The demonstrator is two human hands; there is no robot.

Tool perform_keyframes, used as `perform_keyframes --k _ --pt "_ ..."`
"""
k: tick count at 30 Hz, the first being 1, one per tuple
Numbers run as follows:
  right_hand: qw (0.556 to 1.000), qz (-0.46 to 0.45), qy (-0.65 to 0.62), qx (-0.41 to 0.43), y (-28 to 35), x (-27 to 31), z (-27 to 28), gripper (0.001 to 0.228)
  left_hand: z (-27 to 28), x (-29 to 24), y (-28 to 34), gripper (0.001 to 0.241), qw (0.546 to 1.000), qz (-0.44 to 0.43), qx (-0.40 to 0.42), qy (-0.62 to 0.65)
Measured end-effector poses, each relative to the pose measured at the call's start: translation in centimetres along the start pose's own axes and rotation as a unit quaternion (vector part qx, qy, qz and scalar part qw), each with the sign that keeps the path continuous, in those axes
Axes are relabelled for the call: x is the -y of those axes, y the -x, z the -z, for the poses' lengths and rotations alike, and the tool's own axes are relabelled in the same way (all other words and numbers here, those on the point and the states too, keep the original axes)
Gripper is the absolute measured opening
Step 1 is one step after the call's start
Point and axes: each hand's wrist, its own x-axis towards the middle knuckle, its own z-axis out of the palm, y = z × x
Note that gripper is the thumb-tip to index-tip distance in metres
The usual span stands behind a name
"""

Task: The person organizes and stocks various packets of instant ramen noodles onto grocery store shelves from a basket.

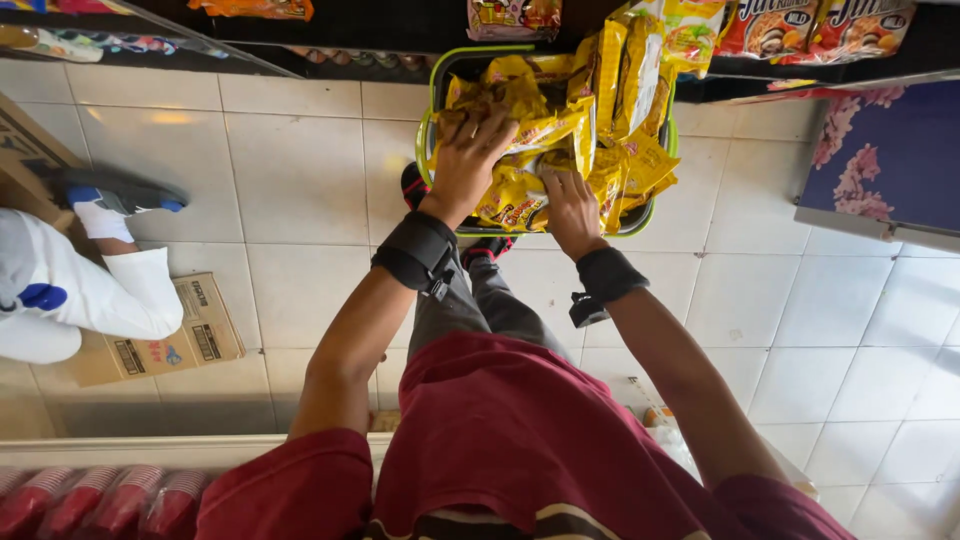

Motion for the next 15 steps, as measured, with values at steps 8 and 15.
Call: perform_keyframes --k 8,15 --pt "0.999 -0.042 -0.002 0.021 0.1 -1.6 -1.9 0.060 -7.1 2.4 4.0 0.044 0.990 -0.105 0.044 -0.088" --pt "0.994 0.018 0.073 0.079 1.2 -3.7 -6.6 0.032 -7.9 3.7 2.6 0.054 0.990 -0.058 0.126 -0.032"
